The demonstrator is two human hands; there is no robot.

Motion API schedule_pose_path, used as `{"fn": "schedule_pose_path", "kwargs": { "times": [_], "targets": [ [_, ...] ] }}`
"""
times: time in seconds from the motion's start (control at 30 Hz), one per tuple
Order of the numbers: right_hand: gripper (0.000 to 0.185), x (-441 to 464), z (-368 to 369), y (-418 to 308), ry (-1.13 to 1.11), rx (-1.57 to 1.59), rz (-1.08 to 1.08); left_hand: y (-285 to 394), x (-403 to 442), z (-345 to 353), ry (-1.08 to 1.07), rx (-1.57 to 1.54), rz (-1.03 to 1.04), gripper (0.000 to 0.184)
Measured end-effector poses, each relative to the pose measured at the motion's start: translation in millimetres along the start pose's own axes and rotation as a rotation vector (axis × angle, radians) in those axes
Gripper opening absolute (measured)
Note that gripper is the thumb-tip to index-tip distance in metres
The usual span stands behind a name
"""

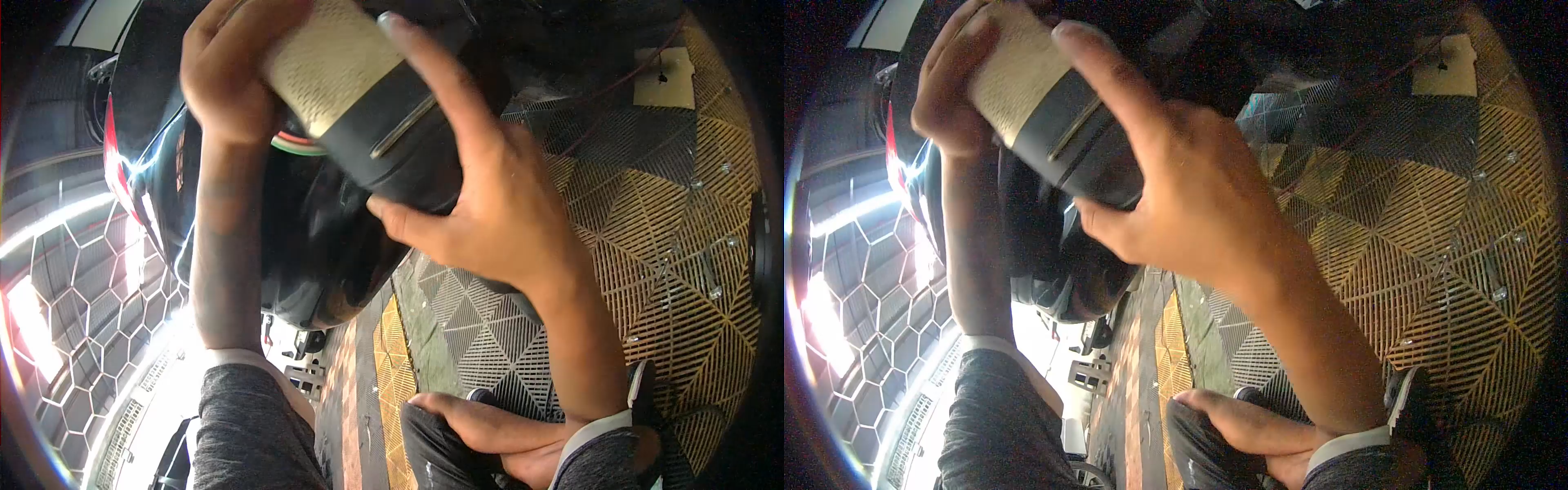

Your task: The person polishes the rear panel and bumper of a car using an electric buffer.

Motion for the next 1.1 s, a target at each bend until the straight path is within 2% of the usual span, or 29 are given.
{"fn": "schedule_pose_path", "kwargs": {
  "times": [0.07, 0.1, 0.2, 0.33, 0.43, 0.47, 0.57, 0.63, 0.7, 0.73, 0.77, 0.9, 1.0, 1.1],
  "targets": [
    [0.109, -7.2, 12.7, 0.7, 0.007, 0.001, -0.018, -13.9, -10.8, -34.9, 0.056, 0.099, 0.021, 0.043],
    [0.111, -10.7, 19.1, 1.0, 0.011, 0.002, -0.027, -27.6, -16.4, -58.0, 0.069, 0.190, 0.087, 0.054],
    [0.116, -24.2, 44.4, -0.9, -0.022, 0.046, -0.019, -13.1, -50.4, -53.4, 0.058, 0.216, 0.133, 0.049],
    [0.121, -45.5, 75.0, -9.4, -0.151, 0.080, 0.132, -8.8, -99.0, -74.4, 0.096, 0.294, 0.212, 0.050],
    [0.121, -57.6, 93.6, -20.0, -0.317, 0.117, 0.231, -11.5, -139.8, -100.6, 0.345, 0.393, 0.101, 0.051],
    [0.122, -61.9, 99.1, -22.4, -0.250, 0.066, 0.134, -9.2, -150.1, -104.1, 0.325, 0.371, 0.088, 0.051],
    [0.120, -70.4, 114.3, -31.8, -0.263, 0.122, 0.089, -2.7, -188.5, -108.5, 0.380, 0.402, 0.060, 0.050],
    [0.118, -76.4, 123.4, -36.0, -0.337, 0.111, 0.113, -2.9, -215.1, -118.0, 0.358, 0.310, 0.062, 0.048],
    [0.117, -83.9, 137.2, -40.5, -0.421, 0.122, 0.104, -2.4, -247.1, -124.4, 0.407, 0.410, 0.012, 0.046],
    [0.118, -85.3, 138.3, -45.1, -0.524, 0.129, 0.163, -6.6, -267.8, -128.8, 0.599, 0.265, -0.048, 0.044],
    [0.118, -88.3, 138.8, -48.8, -0.528, 0.128, 0.164, -11.3, -285.6, -130.4, 0.788, 0.112, -0.109, 0.043],
    [0.116, -96.4, 137.2, -57.0, -0.638, 0.107, 0.252, -9.7, -295.9, -98.3, 0.740, 0.113, -0.119, 0.041],
    [0.111, -87.9, 113.3, -56.9, -0.850, 0.044, 0.421, -19.5, -294.6, -77.3, 0.860, 0.031, -0.170, 0.043],
    [0.106, -75.0, 82.7, -57.8, -0.836, -0.085, 0.388, -24.0, -274.0, -50.8, 0.896, -0.067, -0.130, 0.041]
  ]
}}
Point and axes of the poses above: each hand's wrist, its own x-axis towards the middle knuckle, its own z-axis out of the palm, y = z × x, the point moved 6 cm from there along x, towards the middle knuckle, and after that the axes turned 13 degrees about x, right-handed, at the moved point
